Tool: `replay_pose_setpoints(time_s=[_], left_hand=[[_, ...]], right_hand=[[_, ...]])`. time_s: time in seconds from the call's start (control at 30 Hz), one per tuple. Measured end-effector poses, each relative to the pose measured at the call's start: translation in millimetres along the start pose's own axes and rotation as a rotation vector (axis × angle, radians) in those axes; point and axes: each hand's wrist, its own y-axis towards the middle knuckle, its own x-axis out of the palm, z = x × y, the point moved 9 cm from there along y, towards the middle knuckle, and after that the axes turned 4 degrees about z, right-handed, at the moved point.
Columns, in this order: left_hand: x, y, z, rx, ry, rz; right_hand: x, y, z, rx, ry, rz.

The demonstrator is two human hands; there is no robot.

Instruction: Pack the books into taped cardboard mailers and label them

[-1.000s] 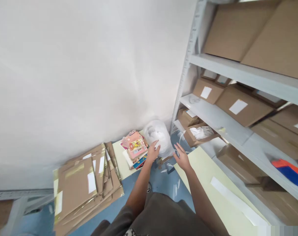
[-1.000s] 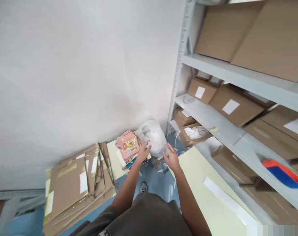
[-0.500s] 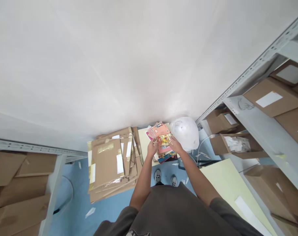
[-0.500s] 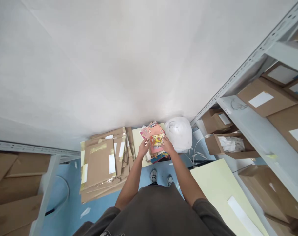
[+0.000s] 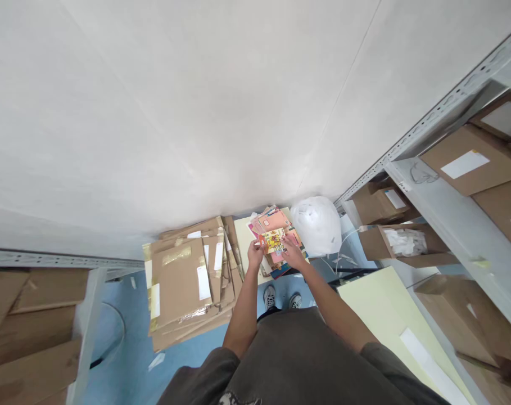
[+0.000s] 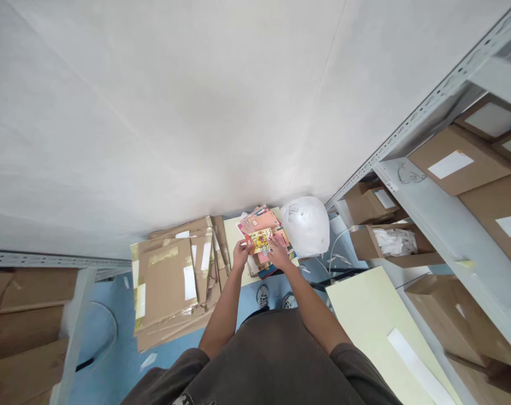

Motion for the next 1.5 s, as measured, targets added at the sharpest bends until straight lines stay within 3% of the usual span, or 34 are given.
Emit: replay_pose_setpoints(time_s=[0.1,0.23,0.4,0.53,0.7,0.8,0.93,1.03,1.17,1.3,1.37,1.5], left_hand=[[14.9,-6,11,0.034,-0.245,-0.104],[46.5,-24,28,0.012,-0.311,-0.218],[95.9,-63,62,0.046,-0.277,-0.362],[137.8,-111,82,0.105,-0.216,-0.501],[200.1,-189,80,0.169,-0.083,-0.604],[253.6,-256,64,0.180,0.029,-0.761],[335.2,-380,9,0.154,0.285,-1.197],[382.2,-479,-43,0.101,0.356,-1.461],[427.9,-585,-93,0.061,0.282,-1.606],[457.5,-641,-121,0.026,0.283,-1.618],[467.0,-654,-127,0.027,0.270,-1.607],[476.3,-663,-132,0.111,0.303,-1.586]], right_hand=[[-32,-11,22,0.129,0.318,0.237],[-57,-26,48,0.356,0.715,0.435],[-108,-57,57,0.384,0.942,0.649],[-155,-109,66,0.318,1.041,0.732],[-217,-215,97,0.265,1.146,0.823],[-259,-299,124,0.223,1.153,0.903],[-307,-437,171,0.216,1.152,1.158],[-327,-541,201,0.277,1.118,1.338],[-337,-659,224,0.373,1.058,1.494],[-323,-722,233,0.427,1.116,1.450],[-312,-734,233,0.415,1.146,1.416],[-299,-741,231,0.379,1.173,1.469]])
